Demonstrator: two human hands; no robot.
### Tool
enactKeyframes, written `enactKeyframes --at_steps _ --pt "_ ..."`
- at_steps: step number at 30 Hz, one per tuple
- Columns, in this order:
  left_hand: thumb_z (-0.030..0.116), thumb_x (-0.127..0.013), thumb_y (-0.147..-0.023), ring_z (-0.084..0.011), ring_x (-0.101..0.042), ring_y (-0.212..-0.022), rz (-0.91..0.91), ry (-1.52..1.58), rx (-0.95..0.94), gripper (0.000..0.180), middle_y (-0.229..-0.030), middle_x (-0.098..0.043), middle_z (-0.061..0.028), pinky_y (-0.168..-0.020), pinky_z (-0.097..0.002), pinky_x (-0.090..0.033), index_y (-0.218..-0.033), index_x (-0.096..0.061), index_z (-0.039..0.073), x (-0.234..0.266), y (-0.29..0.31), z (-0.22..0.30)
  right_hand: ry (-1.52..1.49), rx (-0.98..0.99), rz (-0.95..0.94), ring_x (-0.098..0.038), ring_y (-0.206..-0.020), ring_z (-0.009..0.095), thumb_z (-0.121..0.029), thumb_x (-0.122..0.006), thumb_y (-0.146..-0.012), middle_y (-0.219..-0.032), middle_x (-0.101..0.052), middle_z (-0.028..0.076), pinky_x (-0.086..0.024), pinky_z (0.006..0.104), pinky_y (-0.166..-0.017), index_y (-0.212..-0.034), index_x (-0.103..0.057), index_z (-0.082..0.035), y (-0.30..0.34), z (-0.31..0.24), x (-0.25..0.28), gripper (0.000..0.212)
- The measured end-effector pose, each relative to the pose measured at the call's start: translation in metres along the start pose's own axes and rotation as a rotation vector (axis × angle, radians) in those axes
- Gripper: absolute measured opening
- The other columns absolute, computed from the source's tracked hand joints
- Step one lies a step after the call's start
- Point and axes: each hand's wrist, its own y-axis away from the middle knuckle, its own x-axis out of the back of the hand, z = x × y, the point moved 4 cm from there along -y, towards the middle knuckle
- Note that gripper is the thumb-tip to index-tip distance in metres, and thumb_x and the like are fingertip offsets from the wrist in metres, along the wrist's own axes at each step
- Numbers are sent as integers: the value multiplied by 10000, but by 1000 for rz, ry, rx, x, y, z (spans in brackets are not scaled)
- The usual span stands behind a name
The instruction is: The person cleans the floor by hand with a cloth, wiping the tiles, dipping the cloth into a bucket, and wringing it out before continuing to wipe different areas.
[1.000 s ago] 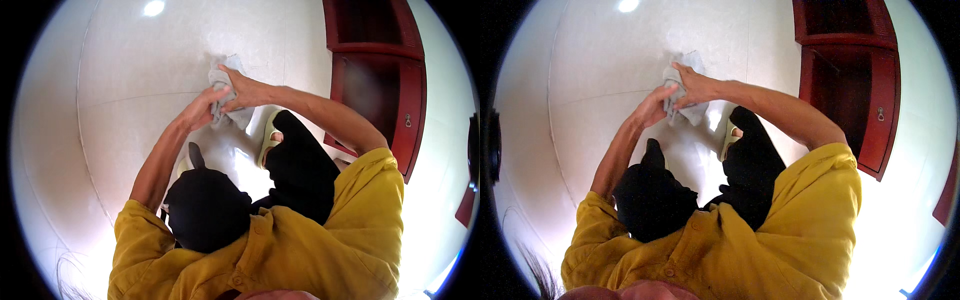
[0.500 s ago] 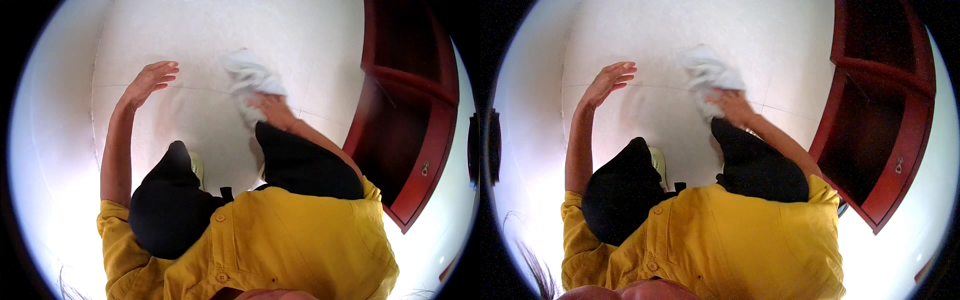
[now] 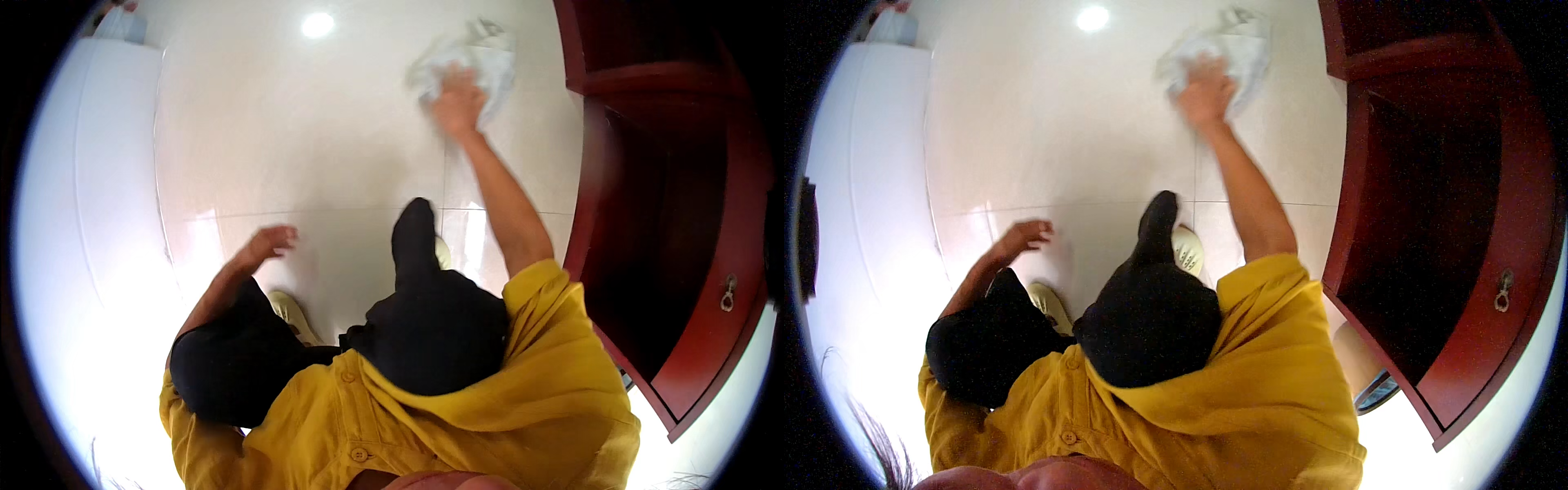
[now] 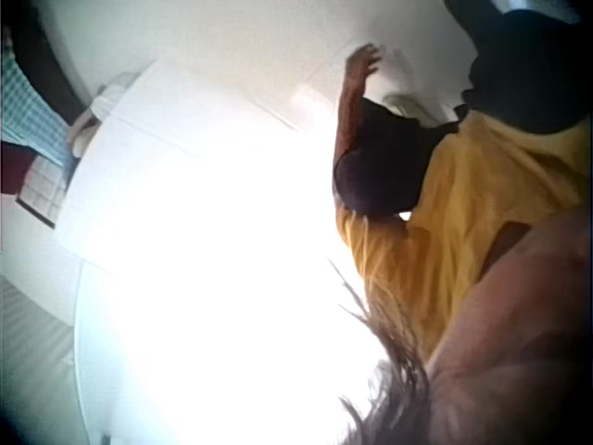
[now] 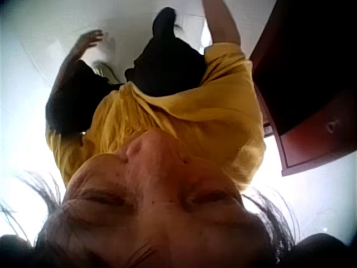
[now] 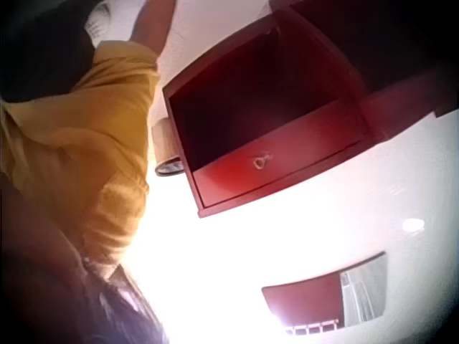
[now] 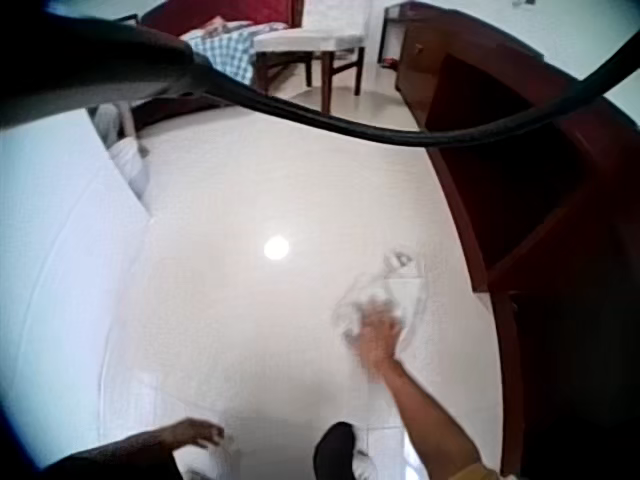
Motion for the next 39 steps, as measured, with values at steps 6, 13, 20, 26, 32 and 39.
enactKeyframes --at_steps 6,13,20,26,32,39 --pt "403 -501 -926 -264 -530 -1135 -14 -223 73 536 -1247 -539 -147 -959 -405 -421 -1304 -465 25 -53 22 71 -238 444 -346 -290 -1337 299 -165 -651 -757 -1437 -364 62 -260 521 -1010 -1337 -460 -256 193 -1 39 618" --pt "420 -471 -944 -284 -508 -1160 -22 -8 180 572 -1266 -512 -178 -970 -412 -412 -1328 -411 0 -64 38 93 -41 -286 -370 -341 -1261 316 -371 -748 -694 -1415 -368 110 -242 554 -971 -1422 -319 -273 195 149 49 850" --pt "450 -474 -930 -294 -509 -1149 -147 77 134 622 -1257 -507 -192 -975 -412 -410 -1332 -389 -17 -107 31 166 -60 -418 341 -275 -1335 306 -481 -613 -796 -1439 -354 124 -235 527 -987 -1350 -441 -159 19 197 18 664" --pt "420 -479 -940 -245 -536 -1109 -320 -336 -26 518 -1195 -566 -147 -989 -377 -400 -1296 -475 44 -171 12 282 -233 -179 238 -273 -1354 279 -276 -515 -825 -1443 -364 96 -192 522 -1039 -1297 -509 -159 -28 67 -22 486" --pt "435 -480 -937 -255 -532 -1134 -488 -524 14 532 -1210 -561 -152 -979 -404 -404 -1287 -482 34 -194 -34 278 -1249 -298 -75 -470 -1192 367 -275 -651 -770 -1255 -527 232 -392 374 -978 -1296 -472 -17 -33 66 -1 613" --pt "344 -517 -929 -273 -542 -1124 -471 -572 12 475 -1225 -558 -155 -973 -407 -406 -1297 -478 46 -166 -97 263 -1055 -653 643 -487 -1144 287 -48 -550 -850 -1221 -544 131 -371 360 -999 -1200 -547 1 129 217 59 353"
